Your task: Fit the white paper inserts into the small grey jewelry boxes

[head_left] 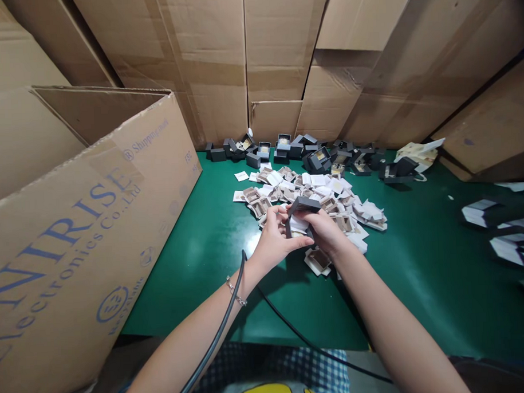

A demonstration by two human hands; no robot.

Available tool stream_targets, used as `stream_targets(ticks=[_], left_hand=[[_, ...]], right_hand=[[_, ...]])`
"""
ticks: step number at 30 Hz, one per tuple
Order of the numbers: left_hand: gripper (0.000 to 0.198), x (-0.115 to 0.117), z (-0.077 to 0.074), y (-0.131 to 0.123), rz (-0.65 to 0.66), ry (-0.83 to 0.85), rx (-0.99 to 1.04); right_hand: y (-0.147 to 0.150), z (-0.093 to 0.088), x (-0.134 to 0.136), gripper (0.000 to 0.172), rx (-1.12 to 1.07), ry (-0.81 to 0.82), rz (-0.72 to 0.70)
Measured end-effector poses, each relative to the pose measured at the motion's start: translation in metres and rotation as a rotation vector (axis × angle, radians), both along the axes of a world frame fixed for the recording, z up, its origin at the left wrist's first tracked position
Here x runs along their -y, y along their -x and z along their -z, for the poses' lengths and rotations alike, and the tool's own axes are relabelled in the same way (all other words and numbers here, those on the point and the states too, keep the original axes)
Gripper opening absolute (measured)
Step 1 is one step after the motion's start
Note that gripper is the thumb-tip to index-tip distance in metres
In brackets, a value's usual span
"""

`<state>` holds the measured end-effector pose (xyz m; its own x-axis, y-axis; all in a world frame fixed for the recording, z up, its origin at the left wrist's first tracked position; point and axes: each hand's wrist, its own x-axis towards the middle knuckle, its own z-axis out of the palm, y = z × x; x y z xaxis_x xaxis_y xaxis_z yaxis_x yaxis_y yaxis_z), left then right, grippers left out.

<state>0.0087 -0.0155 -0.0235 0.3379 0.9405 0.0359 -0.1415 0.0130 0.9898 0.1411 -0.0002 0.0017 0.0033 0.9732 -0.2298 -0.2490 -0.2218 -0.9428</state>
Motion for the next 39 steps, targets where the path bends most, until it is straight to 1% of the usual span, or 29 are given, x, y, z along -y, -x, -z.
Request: stream_targets(ticks=[7,11,15,18,22,24,29,32,36,39], left_hand=[[0.071,0.001,-0.002,-0.002,0.030,0.035,0.087],[0.070,0.000,0.000,-0.001,0.012,0.034,0.093],[0.070,0.000,0.001,0.000,-0.021,0.039,0.069],[0.071,0.000,0.000,0.000,-0.033,0.030,0.048],[0.070,0.000,0.001,0.000,-0.044,0.010,0.033],[0.071,0.000,0.002,0.000,-0.042,0.011,0.029],[0.076,0.001,0.003,-0.001,-0.017,0.046,0.021],[0.078,0.002,0.002,-0.002,-0.013,0.053,0.019],[0.079,0.002,0.002,-0.002,-0.038,0.035,-0.008],[0.079,0.001,0.002,-0.001,-0.067,-0.004,-0.030]], right_hand=[[0.003,0.000,0.000,0.028,0.059,0.034,0.077],[0.004,0.002,0.000,0.030,0.119,0.001,0.100],[0.004,0.009,-0.003,0.027,0.273,-0.038,0.161],[0.002,0.014,-0.006,0.028,0.367,-0.086,0.166],[-0.001,0.015,-0.005,0.029,0.420,-0.128,0.184],[-0.001,0.015,-0.005,0.027,0.408,-0.121,0.188],[-0.002,0.015,-0.007,0.023,0.299,-0.064,0.185],[-0.003,0.015,-0.008,0.024,0.273,-0.082,0.176],[0.000,0.012,-0.006,0.024,0.258,-0.115,0.190],[0.005,0.006,-0.004,0.025,0.196,-0.070,0.159]])
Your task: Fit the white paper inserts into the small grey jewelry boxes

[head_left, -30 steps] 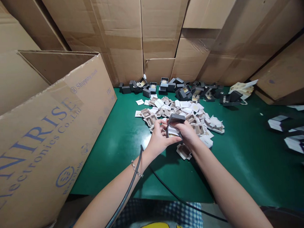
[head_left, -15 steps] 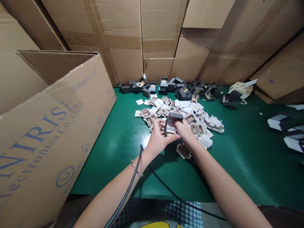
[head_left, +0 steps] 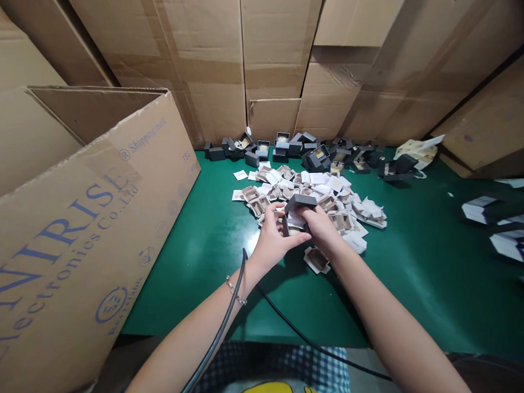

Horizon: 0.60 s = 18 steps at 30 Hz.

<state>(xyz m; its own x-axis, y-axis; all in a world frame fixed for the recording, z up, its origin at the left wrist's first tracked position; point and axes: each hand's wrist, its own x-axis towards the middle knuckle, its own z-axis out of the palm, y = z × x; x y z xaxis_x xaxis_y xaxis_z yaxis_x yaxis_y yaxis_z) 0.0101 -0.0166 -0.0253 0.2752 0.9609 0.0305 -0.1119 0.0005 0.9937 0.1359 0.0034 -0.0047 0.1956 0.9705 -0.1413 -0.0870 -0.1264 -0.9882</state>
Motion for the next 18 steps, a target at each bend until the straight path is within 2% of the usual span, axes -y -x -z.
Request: stream_targets(ticks=[6,18], left_hand=[[0.076,0.0000,-0.0003,0.0023,-0.060,-0.080,-0.036],[0.074,0.0007,-0.0012,0.0021,-0.094,-0.140,-0.077]], right_hand=[[0.0016,-0.0095,0.0041,0.033,-0.227,0.149,-0.221],[-0.0050,-0.0045,0.0048,0.035,-0.184,0.115,-0.312]])
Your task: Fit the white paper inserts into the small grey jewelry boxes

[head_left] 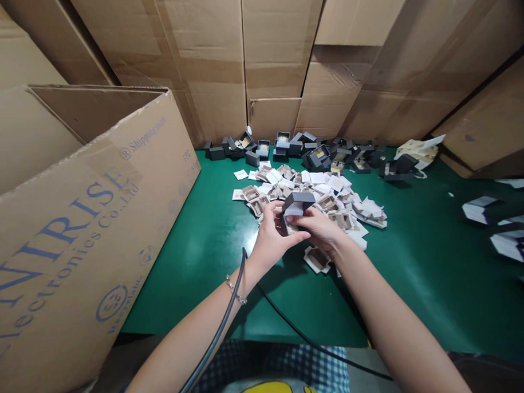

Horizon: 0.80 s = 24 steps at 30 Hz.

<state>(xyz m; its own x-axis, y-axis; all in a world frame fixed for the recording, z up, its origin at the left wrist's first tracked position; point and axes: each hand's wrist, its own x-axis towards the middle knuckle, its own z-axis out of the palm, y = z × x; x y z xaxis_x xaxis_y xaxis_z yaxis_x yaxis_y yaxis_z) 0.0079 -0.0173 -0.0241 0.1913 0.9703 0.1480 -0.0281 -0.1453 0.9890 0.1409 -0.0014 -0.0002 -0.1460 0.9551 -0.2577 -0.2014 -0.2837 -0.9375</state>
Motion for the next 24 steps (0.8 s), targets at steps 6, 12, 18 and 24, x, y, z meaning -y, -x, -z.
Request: stream_targets(ticks=[6,12,18,24], left_hand=[[0.075,0.001,0.001,0.002,-0.026,-0.064,-0.098],[0.066,0.004,0.003,0.005,0.027,-0.253,-0.278],[0.069,0.003,0.009,0.006,0.020,-0.414,-0.247],[0.076,-0.001,0.019,0.004,0.034,-0.493,-0.193]], right_hand=[[0.002,0.001,0.001,0.027,-0.023,0.031,0.007],[0.001,-0.006,0.006,0.024,-0.033,0.099,-0.005],[-0.005,-0.007,0.007,0.035,0.033,-0.017,-0.038],[-0.008,-0.008,0.005,0.043,0.056,-0.094,-0.119]])
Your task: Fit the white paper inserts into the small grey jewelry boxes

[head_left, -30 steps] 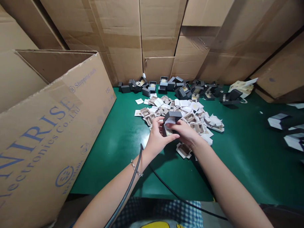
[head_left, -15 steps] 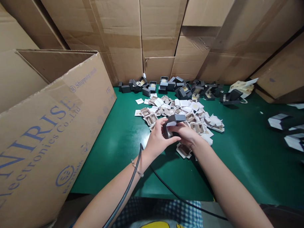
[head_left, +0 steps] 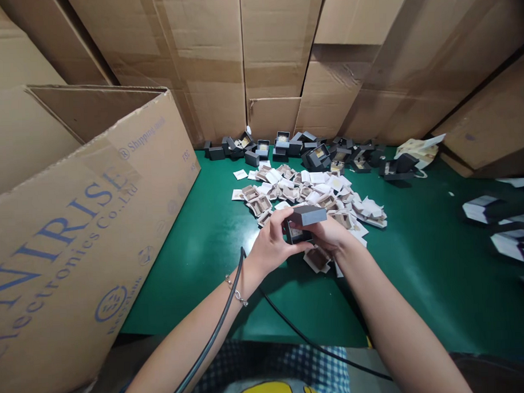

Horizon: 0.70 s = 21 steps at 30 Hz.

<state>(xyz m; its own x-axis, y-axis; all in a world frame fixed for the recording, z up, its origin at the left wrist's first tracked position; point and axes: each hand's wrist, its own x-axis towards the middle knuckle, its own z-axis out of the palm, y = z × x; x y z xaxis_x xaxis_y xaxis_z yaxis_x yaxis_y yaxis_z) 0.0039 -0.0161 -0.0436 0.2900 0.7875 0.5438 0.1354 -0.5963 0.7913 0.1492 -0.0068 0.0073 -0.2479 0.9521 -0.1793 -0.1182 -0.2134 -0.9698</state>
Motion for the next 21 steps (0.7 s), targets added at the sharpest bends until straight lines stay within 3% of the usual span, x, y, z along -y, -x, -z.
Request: stream_targets(ticks=[4,9,11,13,16,19,21], left_hand=[[0.085,0.002,-0.001,-0.006,-0.082,0.130,0.084],[0.085,0.003,-0.023,-0.008,-0.237,0.311,0.439],[0.080,-0.001,-0.030,-0.004,-0.299,0.364,0.576],[0.075,-0.005,-0.034,0.001,-0.350,0.444,0.673],[0.074,-0.010,-0.035,0.005,-0.395,0.540,0.738],[0.074,-0.010,-0.035,0.005,-0.371,0.512,0.743],[0.074,-0.009,-0.035,0.002,-0.338,0.474,0.740]], right_hand=[[0.002,0.001,-0.002,0.036,-0.068,0.078,-0.024],[0.007,0.002,-0.004,0.036,-0.233,0.181,0.053],[0.009,0.005,-0.006,0.031,-0.191,0.177,0.101],[0.011,0.009,-0.007,0.026,0.007,0.119,0.146],[0.016,0.017,-0.005,0.025,0.560,-0.191,0.136],[0.020,0.021,0.001,0.026,1.048,-0.495,-0.084],[0.022,0.022,0.004,0.024,1.199,-0.534,-0.216]])
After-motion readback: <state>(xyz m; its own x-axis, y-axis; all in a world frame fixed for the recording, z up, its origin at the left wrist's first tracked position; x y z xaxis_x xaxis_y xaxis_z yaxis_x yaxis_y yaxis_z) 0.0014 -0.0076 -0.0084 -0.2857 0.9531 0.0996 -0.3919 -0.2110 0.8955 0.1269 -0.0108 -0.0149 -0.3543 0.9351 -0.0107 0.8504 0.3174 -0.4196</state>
